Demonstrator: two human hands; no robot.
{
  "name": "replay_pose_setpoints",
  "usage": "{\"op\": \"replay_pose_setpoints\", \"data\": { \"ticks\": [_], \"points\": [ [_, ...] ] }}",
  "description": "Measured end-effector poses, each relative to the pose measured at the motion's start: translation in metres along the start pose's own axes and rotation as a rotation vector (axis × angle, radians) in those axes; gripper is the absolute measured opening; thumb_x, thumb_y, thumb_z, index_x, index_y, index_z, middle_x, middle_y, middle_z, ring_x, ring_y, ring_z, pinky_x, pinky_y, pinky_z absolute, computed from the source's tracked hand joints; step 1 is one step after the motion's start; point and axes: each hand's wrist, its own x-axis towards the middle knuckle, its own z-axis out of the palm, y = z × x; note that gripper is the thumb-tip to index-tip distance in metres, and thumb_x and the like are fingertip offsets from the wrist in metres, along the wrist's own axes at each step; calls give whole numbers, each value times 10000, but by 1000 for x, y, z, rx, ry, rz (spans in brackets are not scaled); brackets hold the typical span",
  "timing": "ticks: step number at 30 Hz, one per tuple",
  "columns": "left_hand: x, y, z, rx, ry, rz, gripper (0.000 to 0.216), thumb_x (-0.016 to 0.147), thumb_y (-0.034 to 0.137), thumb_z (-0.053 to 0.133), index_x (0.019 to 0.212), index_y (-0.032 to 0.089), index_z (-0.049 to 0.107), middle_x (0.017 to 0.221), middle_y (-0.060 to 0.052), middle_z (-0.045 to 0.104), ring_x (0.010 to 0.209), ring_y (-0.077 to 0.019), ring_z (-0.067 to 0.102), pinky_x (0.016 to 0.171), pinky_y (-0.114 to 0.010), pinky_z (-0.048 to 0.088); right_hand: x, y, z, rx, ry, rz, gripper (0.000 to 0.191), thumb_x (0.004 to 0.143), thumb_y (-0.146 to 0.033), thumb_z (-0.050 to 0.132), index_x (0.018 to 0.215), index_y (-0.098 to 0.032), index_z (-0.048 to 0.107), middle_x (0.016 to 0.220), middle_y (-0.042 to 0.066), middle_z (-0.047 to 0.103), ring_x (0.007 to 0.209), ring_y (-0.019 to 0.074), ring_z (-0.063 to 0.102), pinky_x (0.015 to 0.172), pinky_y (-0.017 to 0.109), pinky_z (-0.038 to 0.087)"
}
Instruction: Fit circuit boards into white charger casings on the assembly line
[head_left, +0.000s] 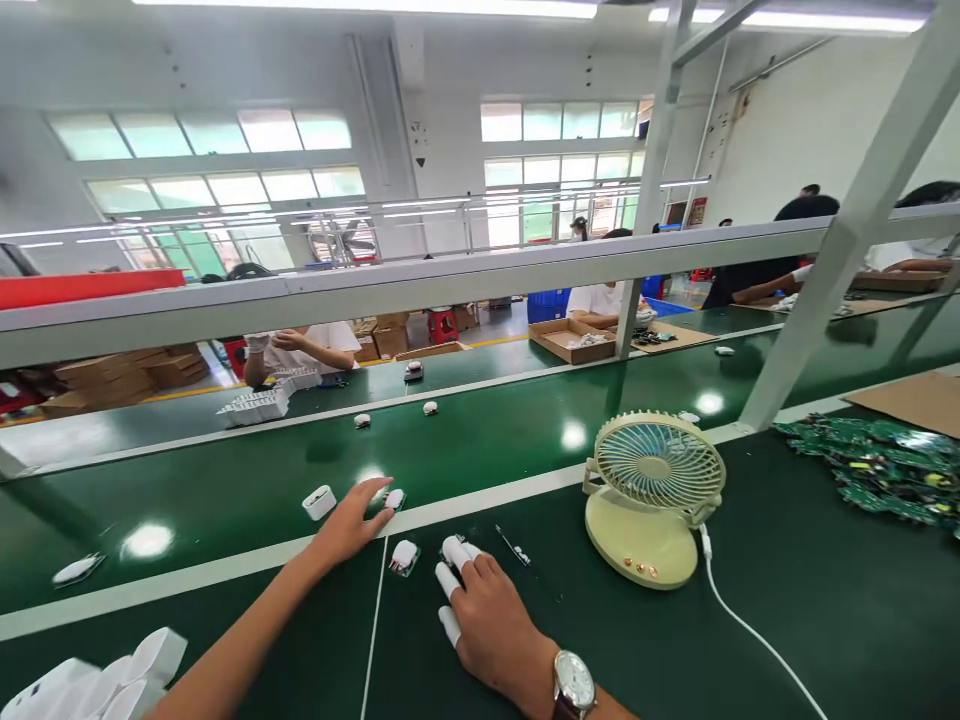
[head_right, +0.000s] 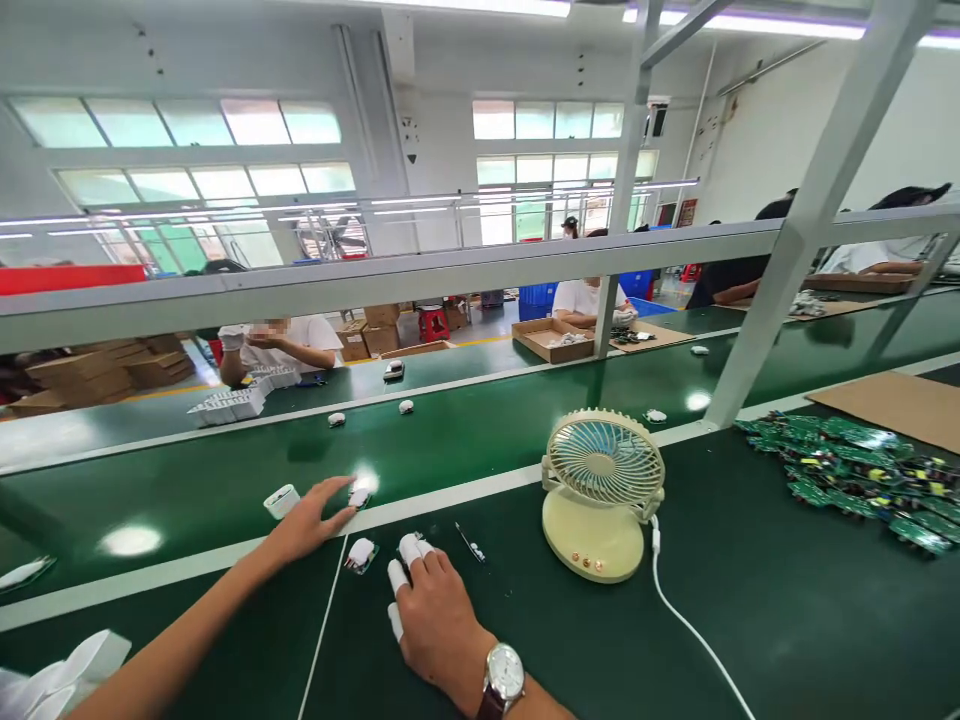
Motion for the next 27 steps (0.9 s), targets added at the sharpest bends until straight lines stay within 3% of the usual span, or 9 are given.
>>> {"op": "replay_pose_setpoints", "data": {
  "ticks": [5, 9, 12, 14, 18, 20, 22, 25, 27],
  "points": [
    [16, 10, 11, -52, -105, -58, 323, 802, 457, 643, 981, 219, 772, 964, -92, 814, 934, -329, 746, 878, -452, 609, 0, 2, -3, -24, -8, -32, 450, 876, -254, 664, 1289, -77, 661, 1283, 227, 650, 1199, 351, 606, 1048, 483, 534],
    [12, 17, 2, -65, -85, -74, 368, 881, 420, 554, 1079, 176, 747, 1021, -133, 793, 960, -329, 724, 910, -489, 586, 2, 3, -3, -3, 38, -39, 350, 887, -228, 648, 1209, -101, 702, 1200, 200, 680, 1132, 332, 630, 1019, 478, 550],
    [-22, 36, 0, -90, -99, -68, 410, 931, 419, 565, 1233, 169, 687, 1059, -109, 771, 934, -270, 725, 888, -427, 597, 3, 3, -2, 30, 158, -38, 295, 876, -131, 609, 1151, -96, 712, 1208, 213, 673, 1107, 331, 631, 988, 485, 563],
    [-56, 56, 3, -112, -145, -39, 420, 891, 424, 689, 1264, 233, 671, 1064, -45, 771, 921, -223, 732, 861, -353, 606, 3, 3, -3, 46, 259, -47, 366, 868, -51, 539, 1205, -73, 681, 1185, 216, 675, 1078, 326, 637, 953, 487, 579],
    [-107, 91, 0, -20, -252, 235, 541, 804, 483, 842, 1239, 210, 674, 1066, -63, 785, 983, -260, 742, 902, -366, 603, 3, 2, -4, 98, 364, -138, 358, 949, -45, 448, 1240, -104, 647, 953, 141, 687, 847, 279, 649, 765, 446, 618],
    [-118, 94, -14, 65, -231, 251, 589, 781, 535, 853, 1242, 221, 665, 1135, -50, 780, 1026, -246, 738, 934, -331, 595, 2, -1, -3, 164, 349, -197, 333, 982, -74, 449, 1250, -130, 638, 939, 124, 682, 834, 270, 654, 740, 426, 623],
    [-127, 82, -39, 141, -180, 178, 505, 850, 502, 803, 1260, 247, 653, 1211, -38, 761, 1076, -233, 721, 961, -322, 583, 0, -6, -3, 225, 309, -244, 290, 1009, -134, 478, 1250, -146, 638, 953, 121, 680, 840, 268, 662, 730, 415, 629],
    [-140, 46, -86, 253, -86, 11, 271, 966, 344, 662, 1212, 231, 674, 1216, -89, 744, 1127, -300, 682, 972, -449, 563, -2, -15, -2, 266, 222, -256, 279, 1016, -221, 542, 1272, -163, 638, 1082, 147, 669, 888, 274, 673, 752, 420, 639],
    [-150, 15, -114, 320, -18, -99, 214, 956, 301, 623, 1103, 171, 707, 1151, -169, 737, 1137, -391, 652, 959, -567, 531, -3, -20, -1, 261, 190, -242, 291, 1000, -198, 559, 1277, -189, 646, 1144, 152, 650, 912, 274, 675, 764, 420, 643]
  ]
}}
